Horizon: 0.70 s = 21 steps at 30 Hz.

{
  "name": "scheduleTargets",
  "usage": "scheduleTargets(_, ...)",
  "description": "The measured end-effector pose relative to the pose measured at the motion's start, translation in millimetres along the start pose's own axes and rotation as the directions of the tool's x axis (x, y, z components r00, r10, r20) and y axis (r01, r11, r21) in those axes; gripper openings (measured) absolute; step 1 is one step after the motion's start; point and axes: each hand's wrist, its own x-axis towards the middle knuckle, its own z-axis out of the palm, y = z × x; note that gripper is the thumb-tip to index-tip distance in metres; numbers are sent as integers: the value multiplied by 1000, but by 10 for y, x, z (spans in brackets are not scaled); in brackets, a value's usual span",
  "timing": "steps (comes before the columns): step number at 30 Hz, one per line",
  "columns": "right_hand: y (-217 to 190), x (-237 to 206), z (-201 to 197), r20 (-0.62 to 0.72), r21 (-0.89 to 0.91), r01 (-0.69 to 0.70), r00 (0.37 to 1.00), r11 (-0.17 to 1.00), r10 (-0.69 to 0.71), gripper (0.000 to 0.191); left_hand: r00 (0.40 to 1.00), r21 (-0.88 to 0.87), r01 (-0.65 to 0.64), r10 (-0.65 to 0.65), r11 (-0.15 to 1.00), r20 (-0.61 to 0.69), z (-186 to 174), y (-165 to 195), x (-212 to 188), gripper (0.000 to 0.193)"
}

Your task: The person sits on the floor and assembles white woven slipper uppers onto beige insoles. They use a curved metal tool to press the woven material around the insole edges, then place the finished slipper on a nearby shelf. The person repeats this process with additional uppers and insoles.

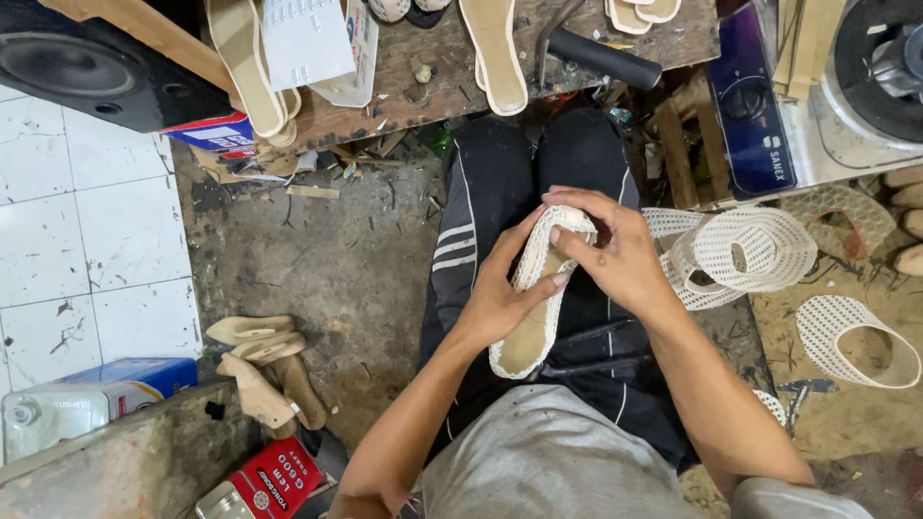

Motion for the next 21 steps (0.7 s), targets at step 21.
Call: scheduleTargets(21, 59, 388, -340, -77, 268, -233, 962, 935, 262, 43, 949, 581, -290, 305, 761, 74, -41, 355, 742, 98)
